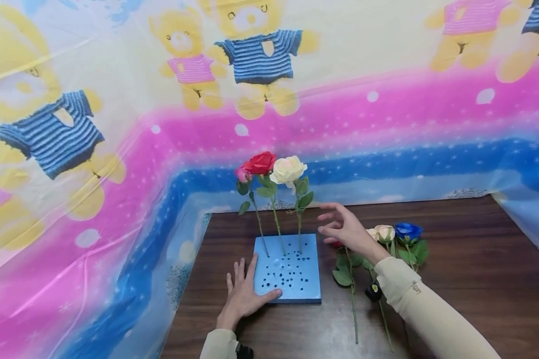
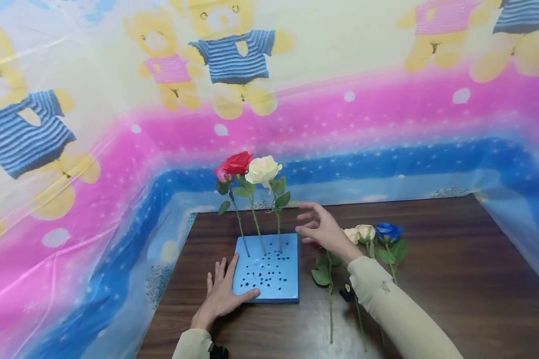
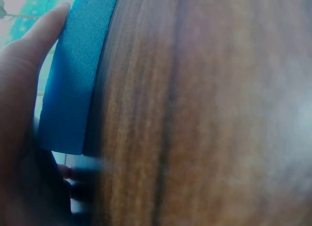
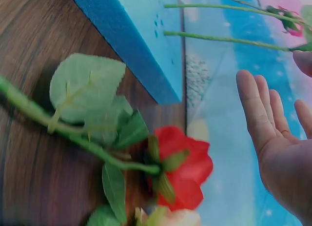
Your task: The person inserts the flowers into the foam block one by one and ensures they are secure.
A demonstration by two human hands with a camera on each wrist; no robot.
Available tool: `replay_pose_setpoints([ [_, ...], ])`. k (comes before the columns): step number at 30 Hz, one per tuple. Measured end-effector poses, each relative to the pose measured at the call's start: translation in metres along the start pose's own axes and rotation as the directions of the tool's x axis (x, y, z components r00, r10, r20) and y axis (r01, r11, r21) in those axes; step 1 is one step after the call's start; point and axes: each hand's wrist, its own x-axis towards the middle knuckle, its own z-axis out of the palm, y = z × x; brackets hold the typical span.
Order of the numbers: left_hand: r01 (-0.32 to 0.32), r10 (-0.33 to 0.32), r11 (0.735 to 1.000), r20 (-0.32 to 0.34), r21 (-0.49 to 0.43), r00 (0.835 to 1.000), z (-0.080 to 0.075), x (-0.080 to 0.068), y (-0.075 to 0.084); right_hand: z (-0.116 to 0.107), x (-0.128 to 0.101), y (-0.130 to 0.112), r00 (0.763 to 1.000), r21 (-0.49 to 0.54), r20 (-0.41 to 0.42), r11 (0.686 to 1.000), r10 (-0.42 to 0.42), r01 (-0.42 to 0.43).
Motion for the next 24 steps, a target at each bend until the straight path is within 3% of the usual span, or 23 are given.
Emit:
replay_pose_setpoints([
  [10,0.012,-0.012,1.0,0.0,0.011,1.0,0.003,0.002,0.003,-0.042,-0.044,-0.016,0.998,-0.021,-0.067,1.0,-0.014,0.012],
  [24,0.016,-0.016,1.0,0.018,0.002,1.0,0.003,0.003,0.002,-0.098,-0.1,-0.017,0.979,-0.086,-0.192,0.995,-0.064,0.048],
])
